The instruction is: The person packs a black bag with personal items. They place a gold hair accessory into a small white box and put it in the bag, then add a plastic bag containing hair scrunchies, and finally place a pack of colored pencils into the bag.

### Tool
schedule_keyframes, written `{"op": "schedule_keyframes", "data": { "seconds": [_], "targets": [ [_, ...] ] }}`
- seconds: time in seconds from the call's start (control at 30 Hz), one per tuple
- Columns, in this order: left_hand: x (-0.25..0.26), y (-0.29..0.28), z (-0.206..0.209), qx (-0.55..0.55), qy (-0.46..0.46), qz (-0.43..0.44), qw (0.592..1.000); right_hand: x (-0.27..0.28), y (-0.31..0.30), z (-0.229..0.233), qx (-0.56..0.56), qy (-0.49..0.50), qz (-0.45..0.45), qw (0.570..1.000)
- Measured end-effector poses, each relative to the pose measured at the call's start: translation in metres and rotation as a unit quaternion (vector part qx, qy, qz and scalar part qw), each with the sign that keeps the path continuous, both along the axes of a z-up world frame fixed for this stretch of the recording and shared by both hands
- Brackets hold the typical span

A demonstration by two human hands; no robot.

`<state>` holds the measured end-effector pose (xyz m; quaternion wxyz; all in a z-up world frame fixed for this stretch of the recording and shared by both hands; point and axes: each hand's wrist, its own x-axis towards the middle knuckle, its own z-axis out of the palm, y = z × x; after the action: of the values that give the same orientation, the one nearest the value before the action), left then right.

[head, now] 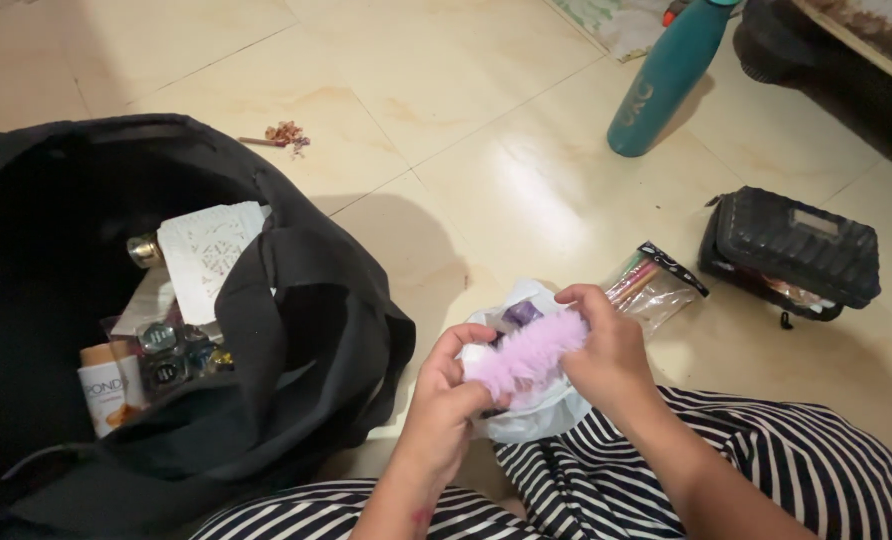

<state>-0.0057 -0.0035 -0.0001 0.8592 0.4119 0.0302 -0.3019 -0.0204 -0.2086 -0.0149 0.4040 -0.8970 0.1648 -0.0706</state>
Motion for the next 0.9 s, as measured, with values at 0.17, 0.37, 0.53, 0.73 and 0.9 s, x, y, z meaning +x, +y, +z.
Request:
{"op": "schedule_keyframes", "data": {
  "seconds": [0.17, 0.37, 0.53, 0.73, 0.9],
  "targets": [
    [0.001, 0.005, -0.007, -0.059, -0.018, 0.006, 0.998, 0.005, -0.005, -0.015, 0.279, 0.035, 0.024, 0.959],
    [0.004, -0.004, -0.011, 0.057, 0.011, 0.047, 0.997, -0.015, -0.021, -0.038, 0.703, 0.041, 0.126, 0.699],
    [0.006, 0.002, -0.005, 0.135, -0.018, 0.062, 0.989, -0.009, -0.053, -0.049, 0.695, -0.096, 0.062, 0.709],
    [0.004, 0.004, 0.002, 0.122, -0.083, 0.048, 0.988, 0.003, -0.057, -0.051, 0.522, -0.085, 0.068, 0.846],
    [0.002, 0.008, 0.008, 0.077, -0.132, 0.023, 0.988, 0.011, -0.011, -0.057, -0.112, -0.058, 0.265, 0.956]
  ]
}}
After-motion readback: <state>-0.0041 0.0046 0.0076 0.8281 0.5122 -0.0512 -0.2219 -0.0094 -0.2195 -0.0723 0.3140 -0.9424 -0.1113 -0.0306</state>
